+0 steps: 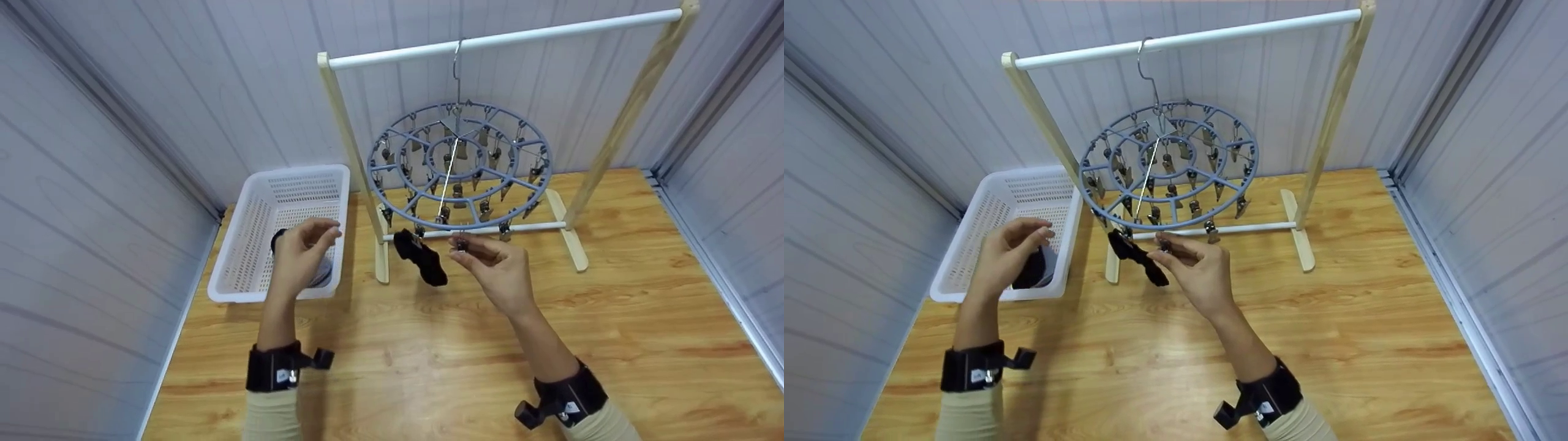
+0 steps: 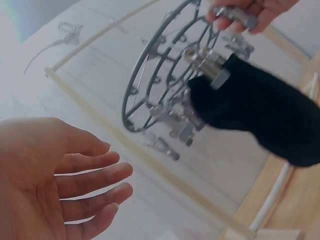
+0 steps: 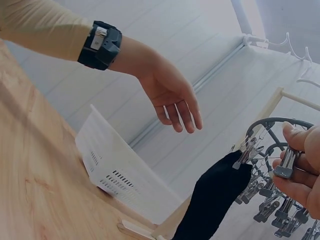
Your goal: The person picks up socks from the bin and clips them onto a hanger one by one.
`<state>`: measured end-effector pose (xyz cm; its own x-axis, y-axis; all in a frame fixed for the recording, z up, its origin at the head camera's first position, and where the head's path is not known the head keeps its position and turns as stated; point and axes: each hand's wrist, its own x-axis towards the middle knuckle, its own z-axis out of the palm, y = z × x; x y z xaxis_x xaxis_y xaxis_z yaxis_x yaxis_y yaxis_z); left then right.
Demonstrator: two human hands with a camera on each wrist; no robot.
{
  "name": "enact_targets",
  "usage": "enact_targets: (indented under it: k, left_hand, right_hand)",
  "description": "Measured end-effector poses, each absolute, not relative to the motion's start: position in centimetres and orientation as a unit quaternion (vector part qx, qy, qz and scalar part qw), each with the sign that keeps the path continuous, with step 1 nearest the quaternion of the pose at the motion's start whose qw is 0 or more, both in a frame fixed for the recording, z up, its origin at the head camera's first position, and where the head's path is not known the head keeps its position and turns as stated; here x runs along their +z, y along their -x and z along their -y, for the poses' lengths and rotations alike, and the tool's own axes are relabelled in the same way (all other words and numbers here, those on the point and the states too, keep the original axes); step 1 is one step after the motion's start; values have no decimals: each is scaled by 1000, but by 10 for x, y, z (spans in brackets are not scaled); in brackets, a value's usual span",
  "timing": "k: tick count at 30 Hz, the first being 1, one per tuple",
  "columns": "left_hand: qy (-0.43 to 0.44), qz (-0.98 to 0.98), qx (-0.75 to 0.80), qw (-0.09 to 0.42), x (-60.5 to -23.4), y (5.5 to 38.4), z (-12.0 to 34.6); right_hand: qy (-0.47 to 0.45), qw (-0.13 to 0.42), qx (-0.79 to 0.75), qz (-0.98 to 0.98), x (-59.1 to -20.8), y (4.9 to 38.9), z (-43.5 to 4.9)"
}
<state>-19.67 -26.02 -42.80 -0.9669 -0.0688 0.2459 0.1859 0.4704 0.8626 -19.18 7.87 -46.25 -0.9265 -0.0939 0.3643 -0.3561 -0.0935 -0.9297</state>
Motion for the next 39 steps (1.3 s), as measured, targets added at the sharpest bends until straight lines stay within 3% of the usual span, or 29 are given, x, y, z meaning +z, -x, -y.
enact_targets:
  k: [14, 21, 31, 39]
  left_hand:
    - [-23, 861, -504, 68, -435, 249, 305]
    - [-64, 871, -488, 5, -449, 270, 312]
    - [-109, 914, -381, -89, -453, 284, 326]
    - [-95, 936, -315, -123, -454, 288, 327]
  right_hand:
    - [-168, 96, 716, 671, -462, 193, -82]
    - [-175, 95, 725, 659, -462, 193, -84]
    - [-170, 91, 716, 671, -464, 191, -83]
    - [-167, 93, 707, 681, -465, 192, -84]
